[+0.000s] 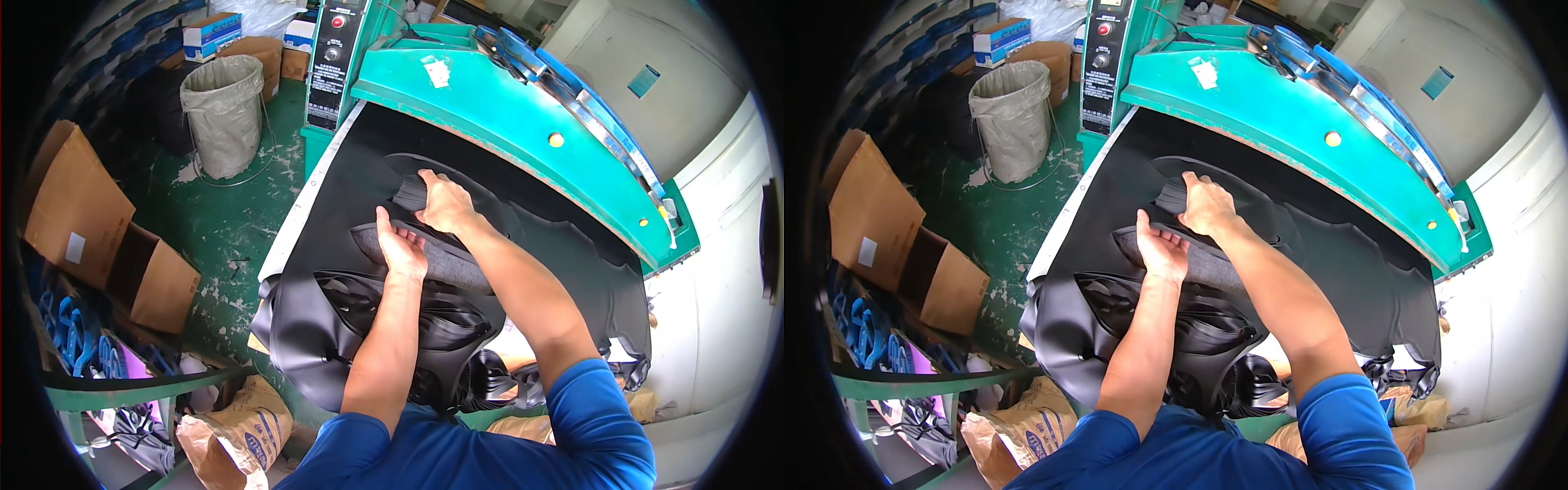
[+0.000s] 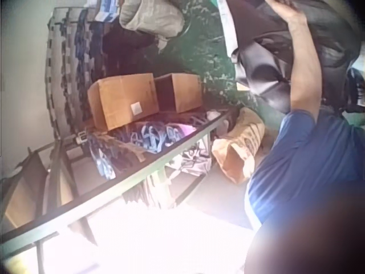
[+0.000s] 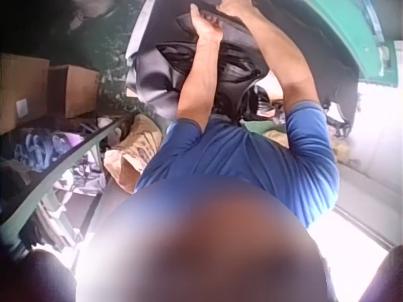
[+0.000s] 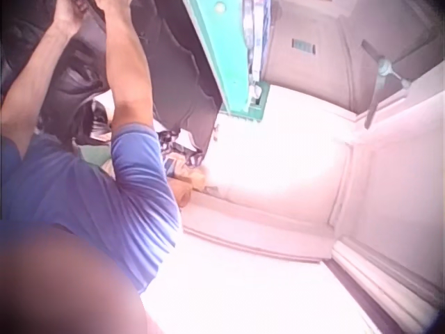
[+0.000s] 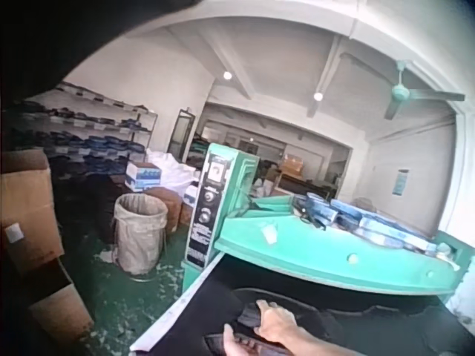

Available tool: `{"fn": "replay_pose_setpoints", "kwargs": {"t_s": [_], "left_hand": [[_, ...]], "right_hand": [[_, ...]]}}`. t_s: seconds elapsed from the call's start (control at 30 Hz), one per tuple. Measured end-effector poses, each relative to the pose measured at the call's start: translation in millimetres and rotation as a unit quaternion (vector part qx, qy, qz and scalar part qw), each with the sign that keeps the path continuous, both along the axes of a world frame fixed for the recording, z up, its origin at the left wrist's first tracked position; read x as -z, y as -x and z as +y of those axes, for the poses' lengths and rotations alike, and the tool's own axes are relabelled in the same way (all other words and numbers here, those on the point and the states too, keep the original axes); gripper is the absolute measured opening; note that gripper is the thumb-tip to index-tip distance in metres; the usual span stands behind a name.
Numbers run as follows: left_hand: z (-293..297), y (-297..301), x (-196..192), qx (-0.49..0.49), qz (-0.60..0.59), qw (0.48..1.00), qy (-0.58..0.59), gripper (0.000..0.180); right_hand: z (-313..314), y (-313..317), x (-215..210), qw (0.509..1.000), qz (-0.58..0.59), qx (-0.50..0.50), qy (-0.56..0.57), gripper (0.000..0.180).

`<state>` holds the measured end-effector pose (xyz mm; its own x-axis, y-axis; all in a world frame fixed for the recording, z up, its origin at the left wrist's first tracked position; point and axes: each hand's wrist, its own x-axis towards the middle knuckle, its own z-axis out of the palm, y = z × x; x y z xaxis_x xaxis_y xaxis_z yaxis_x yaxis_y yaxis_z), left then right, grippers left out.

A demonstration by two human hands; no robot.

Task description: Using a hydraulic press and metal dies to cut shapes from sheets of material for manufacturing.

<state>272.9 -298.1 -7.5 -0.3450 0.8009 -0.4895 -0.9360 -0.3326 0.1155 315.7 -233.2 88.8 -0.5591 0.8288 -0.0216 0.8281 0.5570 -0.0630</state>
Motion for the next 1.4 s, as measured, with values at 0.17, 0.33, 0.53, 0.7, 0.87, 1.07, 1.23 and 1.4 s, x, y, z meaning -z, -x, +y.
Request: {"fn": "replay_pose_setpoints", "kwargs": {"t_s": [0.17,0.33,0.53,0.7,0.87,1.07,1.23,1.4], "left_hand": [[-13,5,6,0.017,0.059,0.998,0.012,0.073],[-12,-1,4,0.014,0.11,0.991,0.08,0.064],[-14,-26,12,-0.183,0.402,0.879,0.18,0.038],[-3,-36,-32,-0.167,0.793,0.49,0.321,0.033],[44,-22,-28,0.223,0.83,0.143,0.491,0.04],[54,-28,-24,0.276,0.817,0.146,0.485,0.032],[45,-33,-25,0.16,0.864,0.209,0.429,0.033],[-33,-28,-119,-0.076,0.905,0.341,0.243,0.021]], "right_hand": [[-1,-9,4,0.993,0.112,0.023,-0.003,0.074],[38,-89,13,0.818,0.568,0.065,0.073,0.062],[32,-192,-35,0.623,0.768,0.138,0.057,0.046],[38,-263,-36,0.518,0.833,0.149,0.125,0.046],[35,-289,-36,0.453,0.859,0.107,0.213,0.044],[29,-296,-71,0.399,0.876,0.067,0.262,0.045],[4,-289,-108,0.397,0.874,0.007,0.28,0.046],[-39,-256,-143,0.407,0.858,-0.073,0.306,0.04]]}}
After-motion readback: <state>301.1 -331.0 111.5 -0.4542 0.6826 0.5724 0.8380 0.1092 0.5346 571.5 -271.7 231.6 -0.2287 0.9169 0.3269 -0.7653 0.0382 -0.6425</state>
